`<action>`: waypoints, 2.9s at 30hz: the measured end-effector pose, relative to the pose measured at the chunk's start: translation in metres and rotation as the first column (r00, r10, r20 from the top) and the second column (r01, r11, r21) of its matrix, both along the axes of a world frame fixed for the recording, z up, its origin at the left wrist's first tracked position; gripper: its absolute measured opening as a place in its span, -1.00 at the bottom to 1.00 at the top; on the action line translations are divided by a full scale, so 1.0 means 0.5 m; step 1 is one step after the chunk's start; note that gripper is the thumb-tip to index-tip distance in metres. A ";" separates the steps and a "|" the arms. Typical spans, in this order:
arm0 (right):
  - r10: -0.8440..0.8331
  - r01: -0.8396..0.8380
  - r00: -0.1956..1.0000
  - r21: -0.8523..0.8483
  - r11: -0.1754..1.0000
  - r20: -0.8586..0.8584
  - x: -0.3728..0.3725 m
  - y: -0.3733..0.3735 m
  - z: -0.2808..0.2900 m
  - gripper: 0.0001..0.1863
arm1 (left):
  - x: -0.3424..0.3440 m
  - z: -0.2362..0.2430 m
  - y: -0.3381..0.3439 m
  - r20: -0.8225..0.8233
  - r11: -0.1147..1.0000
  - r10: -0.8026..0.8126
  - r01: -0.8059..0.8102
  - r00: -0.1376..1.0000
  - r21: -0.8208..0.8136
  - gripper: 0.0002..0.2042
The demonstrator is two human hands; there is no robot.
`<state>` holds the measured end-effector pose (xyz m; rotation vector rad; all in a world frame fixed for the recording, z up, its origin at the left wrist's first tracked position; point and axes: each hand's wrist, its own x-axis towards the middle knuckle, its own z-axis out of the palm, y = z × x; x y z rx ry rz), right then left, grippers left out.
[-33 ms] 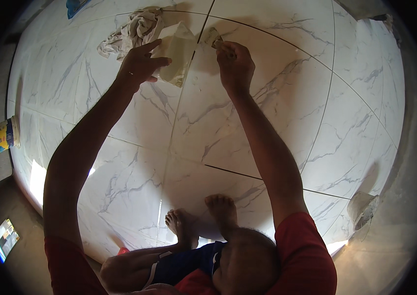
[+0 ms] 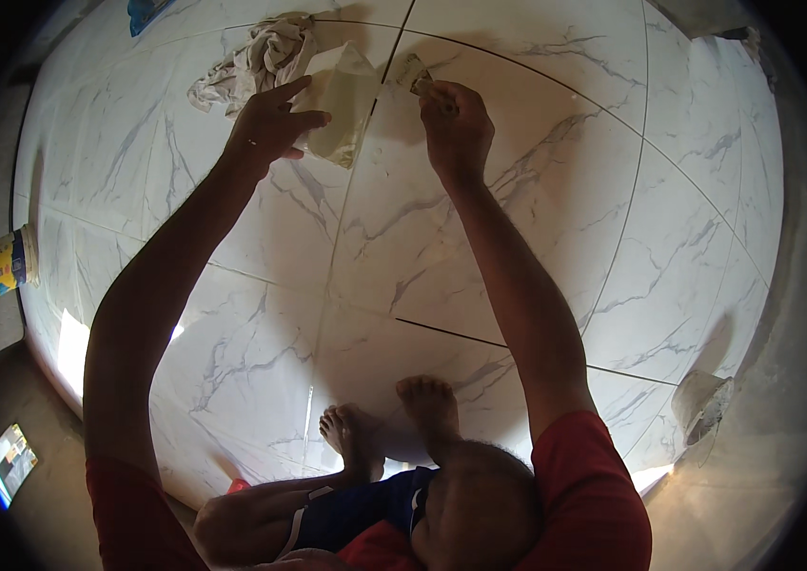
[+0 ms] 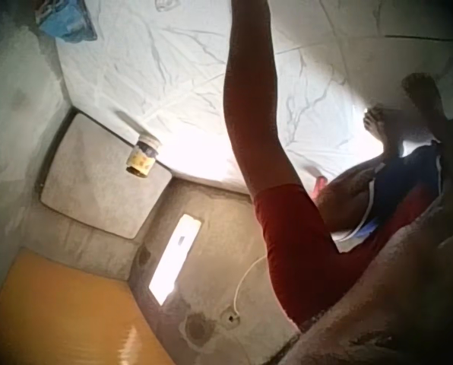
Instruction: The person applies grout to the spaces between floor tiles using a small putty knife while holding a container of grout mixture.
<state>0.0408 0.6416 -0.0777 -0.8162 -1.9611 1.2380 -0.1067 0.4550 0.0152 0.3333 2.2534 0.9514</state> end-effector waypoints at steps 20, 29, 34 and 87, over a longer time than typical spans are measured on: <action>-0.082 -0.077 0.970 -0.606 0.792 -0.231 0.046 0.073 -0.008 -0.57 | 0.058 -0.038 -0.128 0.521 0.779 0.162 -0.433 0.838 0.454 -0.28; 0.425 -0.373 0.898 -0.313 0.874 0.116 0.030 0.013 0.010 -0.59 | 0.059 -0.188 -0.252 0.675 0.515 0.042 -0.595 0.736 0.617 -0.39; 0.501 -0.487 0.806 -0.129 0.864 0.314 -0.044 0.026 -0.001 -0.54 | 0.069 -0.229 -0.278 0.691 0.553 0.102 -0.618 0.716 0.559 -0.26; 0.307 -0.461 0.886 0.584 0.668 0.348 -0.227 0.105 -0.006 -0.75 | 0.088 -0.261 -0.295 0.761 0.517 0.030 -0.662 0.648 0.543 -0.45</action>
